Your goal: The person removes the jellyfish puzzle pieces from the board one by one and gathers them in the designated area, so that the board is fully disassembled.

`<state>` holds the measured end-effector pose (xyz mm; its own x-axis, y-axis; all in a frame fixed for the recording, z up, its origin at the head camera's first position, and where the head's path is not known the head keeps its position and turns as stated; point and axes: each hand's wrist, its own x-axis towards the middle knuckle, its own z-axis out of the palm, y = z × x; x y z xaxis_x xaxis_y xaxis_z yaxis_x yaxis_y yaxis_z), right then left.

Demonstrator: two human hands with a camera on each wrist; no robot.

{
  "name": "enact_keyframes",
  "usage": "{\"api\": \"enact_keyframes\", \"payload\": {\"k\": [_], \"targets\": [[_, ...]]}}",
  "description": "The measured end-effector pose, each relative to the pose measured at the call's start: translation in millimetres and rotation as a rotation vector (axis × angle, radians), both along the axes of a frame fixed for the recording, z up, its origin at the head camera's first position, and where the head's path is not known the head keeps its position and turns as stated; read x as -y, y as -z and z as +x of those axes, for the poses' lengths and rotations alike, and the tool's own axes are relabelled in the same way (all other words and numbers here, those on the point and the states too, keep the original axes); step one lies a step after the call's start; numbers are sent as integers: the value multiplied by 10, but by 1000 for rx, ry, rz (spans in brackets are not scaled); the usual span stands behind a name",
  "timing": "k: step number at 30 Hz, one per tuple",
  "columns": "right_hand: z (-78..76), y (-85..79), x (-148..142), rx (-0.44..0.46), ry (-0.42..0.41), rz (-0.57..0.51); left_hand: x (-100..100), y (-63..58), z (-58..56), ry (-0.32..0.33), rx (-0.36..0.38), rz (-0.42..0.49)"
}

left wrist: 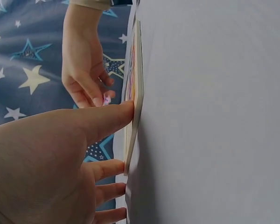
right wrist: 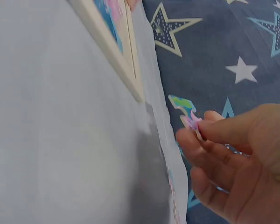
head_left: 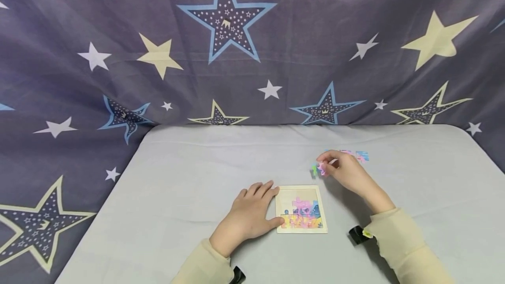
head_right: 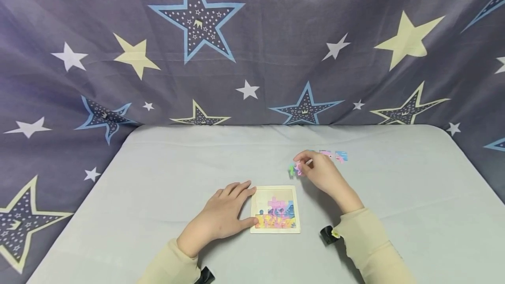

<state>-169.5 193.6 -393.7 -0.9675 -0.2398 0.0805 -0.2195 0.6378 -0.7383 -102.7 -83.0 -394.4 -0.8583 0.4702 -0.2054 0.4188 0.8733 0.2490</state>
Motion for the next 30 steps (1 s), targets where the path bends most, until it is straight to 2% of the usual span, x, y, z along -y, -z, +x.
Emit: {"api": "enact_keyframes", "payload": {"k": [8, 16, 30], "targets": [[-63, 16, -132, -43, 67, 51, -5, -23, -2, 7, -2, -7], [-92, 44, -236, 13, 133, 57, -3, -28, 8, 12, 19, 6], [-82, 82, -309, 10, 74, 110, -10, -60, 26, 11, 26, -14]]}}
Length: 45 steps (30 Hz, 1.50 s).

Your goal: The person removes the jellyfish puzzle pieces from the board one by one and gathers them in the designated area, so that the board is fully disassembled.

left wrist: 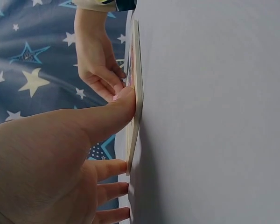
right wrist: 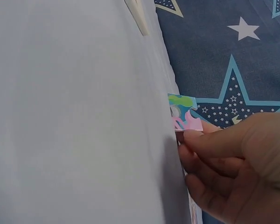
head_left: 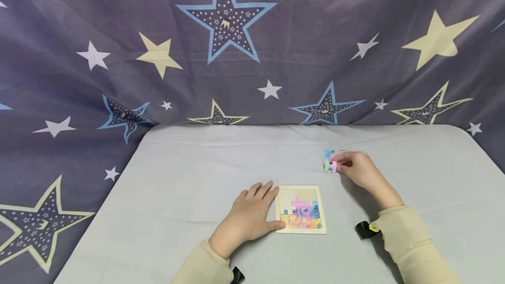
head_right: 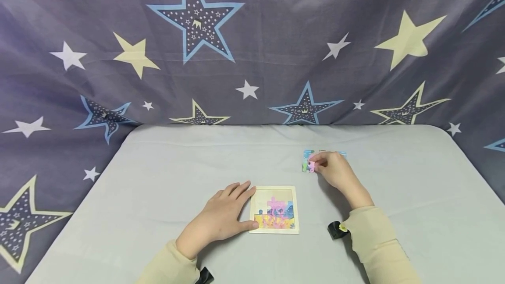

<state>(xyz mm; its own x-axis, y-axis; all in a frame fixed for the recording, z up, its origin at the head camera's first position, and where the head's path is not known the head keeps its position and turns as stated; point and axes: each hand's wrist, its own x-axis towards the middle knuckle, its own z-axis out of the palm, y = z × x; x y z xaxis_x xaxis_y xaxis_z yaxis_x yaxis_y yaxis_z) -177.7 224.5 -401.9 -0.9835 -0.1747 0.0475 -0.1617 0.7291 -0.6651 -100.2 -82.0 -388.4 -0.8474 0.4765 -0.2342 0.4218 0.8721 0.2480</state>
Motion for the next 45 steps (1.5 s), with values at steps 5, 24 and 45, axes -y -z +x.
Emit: {"api": "enact_keyframes", "payload": {"k": [5, 24, 45], "targets": [[-1, 9, -23, 5, -6, 46, -3, 3, 2, -2, -4, -7], [44, -104, 79, -11, -48, 48, -6, 15, 0, -5, 0, -20], [302, -197, 620, 187, -472, -127, 2, 24, -14, -6, -8, -30]]}}
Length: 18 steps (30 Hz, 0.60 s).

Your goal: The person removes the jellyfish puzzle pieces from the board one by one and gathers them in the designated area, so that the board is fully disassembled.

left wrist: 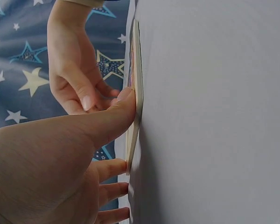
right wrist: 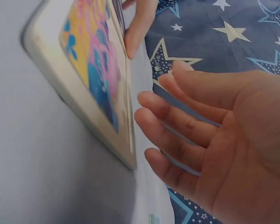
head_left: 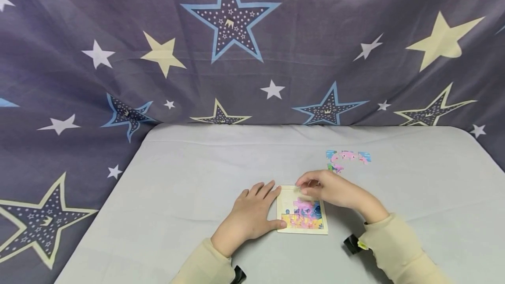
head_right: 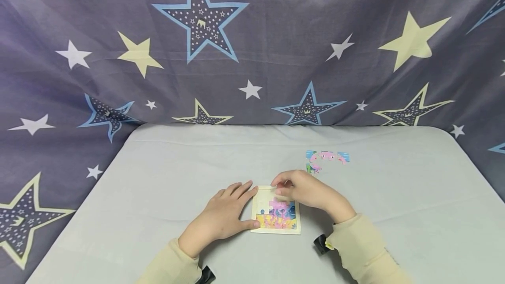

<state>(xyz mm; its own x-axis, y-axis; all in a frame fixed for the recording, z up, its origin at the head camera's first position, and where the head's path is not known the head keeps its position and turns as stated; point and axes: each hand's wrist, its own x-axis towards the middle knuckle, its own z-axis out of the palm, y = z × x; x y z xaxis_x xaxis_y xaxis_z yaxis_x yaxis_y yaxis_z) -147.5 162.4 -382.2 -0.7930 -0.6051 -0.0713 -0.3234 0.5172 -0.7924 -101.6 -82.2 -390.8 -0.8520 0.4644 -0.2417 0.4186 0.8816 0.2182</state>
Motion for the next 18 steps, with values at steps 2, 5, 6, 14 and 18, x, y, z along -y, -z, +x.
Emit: {"api": "enact_keyframes", "payload": {"k": [2, 5, 6, 14, 18], "targets": [[7, 10, 25, 2, -23, 15, 2, -4, 1, 0, 2, 2], [20, 18, 52, -1, -54, 50, 1, -13, 3, -1, 5, 7], [24, 20, 60, -2, -62, 63, 1, -16, 3, -1, 6, 8], [76, 11, 104, -53, -86, 166, -2, -22, 7, 1, -1, 2], [92, 11, 118, -72, -88, 174, -3, -17, 9, 2, -2, -2]]}}
